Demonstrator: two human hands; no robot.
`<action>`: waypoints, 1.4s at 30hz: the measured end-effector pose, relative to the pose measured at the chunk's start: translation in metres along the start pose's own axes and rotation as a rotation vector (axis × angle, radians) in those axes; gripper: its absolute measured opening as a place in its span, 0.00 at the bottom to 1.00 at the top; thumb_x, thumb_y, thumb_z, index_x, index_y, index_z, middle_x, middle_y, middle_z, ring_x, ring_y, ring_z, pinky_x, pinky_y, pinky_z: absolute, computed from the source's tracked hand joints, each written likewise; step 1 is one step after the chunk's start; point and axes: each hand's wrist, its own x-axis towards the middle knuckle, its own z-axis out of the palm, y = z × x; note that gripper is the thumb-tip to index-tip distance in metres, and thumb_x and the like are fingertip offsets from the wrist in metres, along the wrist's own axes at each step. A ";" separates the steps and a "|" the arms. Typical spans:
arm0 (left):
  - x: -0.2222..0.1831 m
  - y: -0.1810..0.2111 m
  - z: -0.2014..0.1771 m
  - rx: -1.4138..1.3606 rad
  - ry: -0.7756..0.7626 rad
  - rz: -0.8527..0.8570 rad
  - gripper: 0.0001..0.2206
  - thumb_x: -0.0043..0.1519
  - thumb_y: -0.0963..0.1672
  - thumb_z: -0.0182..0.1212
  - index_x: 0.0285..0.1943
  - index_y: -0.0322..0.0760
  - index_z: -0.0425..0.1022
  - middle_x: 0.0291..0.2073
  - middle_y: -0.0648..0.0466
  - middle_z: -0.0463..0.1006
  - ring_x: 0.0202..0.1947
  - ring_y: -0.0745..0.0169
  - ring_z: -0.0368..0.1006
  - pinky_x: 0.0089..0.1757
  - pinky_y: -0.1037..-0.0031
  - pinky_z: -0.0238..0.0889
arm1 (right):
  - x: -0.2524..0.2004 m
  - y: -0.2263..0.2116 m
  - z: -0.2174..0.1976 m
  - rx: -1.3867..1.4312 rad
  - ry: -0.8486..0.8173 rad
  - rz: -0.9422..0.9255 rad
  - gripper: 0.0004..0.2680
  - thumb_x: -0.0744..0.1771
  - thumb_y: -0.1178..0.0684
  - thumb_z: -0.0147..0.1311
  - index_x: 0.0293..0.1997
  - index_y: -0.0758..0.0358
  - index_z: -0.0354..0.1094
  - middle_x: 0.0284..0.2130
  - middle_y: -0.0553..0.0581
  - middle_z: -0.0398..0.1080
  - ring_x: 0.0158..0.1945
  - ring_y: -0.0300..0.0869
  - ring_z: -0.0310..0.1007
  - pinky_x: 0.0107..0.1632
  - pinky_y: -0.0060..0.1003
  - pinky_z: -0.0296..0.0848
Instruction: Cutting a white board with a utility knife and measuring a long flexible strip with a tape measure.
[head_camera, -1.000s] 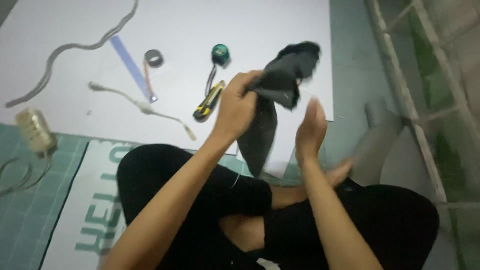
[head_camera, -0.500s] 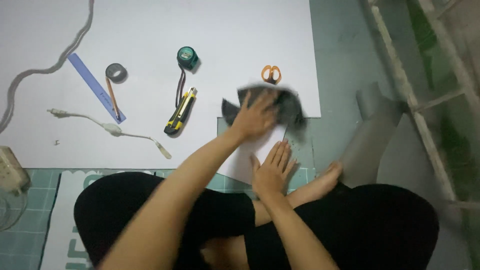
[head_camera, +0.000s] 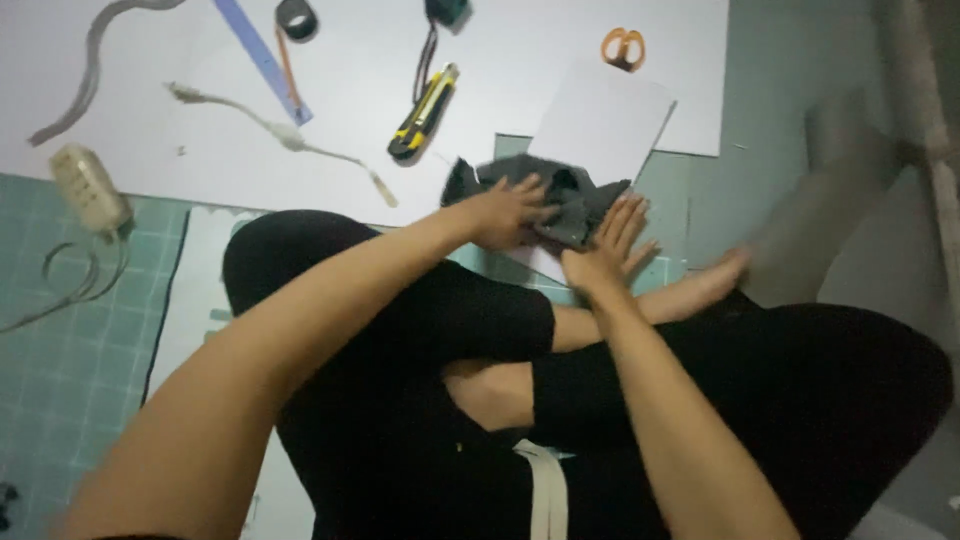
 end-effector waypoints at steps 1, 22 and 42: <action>0.002 0.000 0.011 0.000 0.001 -0.011 0.25 0.69 0.55 0.50 0.76 0.55 0.62 0.78 0.52 0.51 0.79 0.49 0.38 0.68 0.43 0.40 | 0.016 0.016 0.013 0.002 -0.002 -0.011 0.33 0.73 0.38 0.38 0.79 0.65 0.17 0.77 0.65 0.14 0.78 0.57 0.06 0.70 0.69 0.07; 0.098 -0.034 0.000 -0.375 0.442 -0.286 0.22 0.72 0.52 0.50 0.76 0.59 0.63 0.77 0.67 0.52 0.78 0.71 0.35 0.72 0.59 0.18 | 0.034 0.054 -0.093 -0.143 -0.397 -0.365 0.22 0.71 0.45 0.29 0.77 0.45 0.49 0.77 0.48 0.44 0.80 0.50 0.29 0.72 0.71 0.18; -0.061 0.029 -0.061 -1.762 0.860 -0.500 0.31 0.53 0.47 0.73 0.65 0.27 0.70 0.45 0.41 0.81 0.44 0.45 0.81 0.44 0.57 0.77 | -0.038 -0.081 -0.121 1.343 -0.098 -0.384 0.15 0.73 0.48 0.47 0.69 0.57 0.62 0.57 0.61 0.73 0.61 0.42 0.72 0.65 0.42 0.66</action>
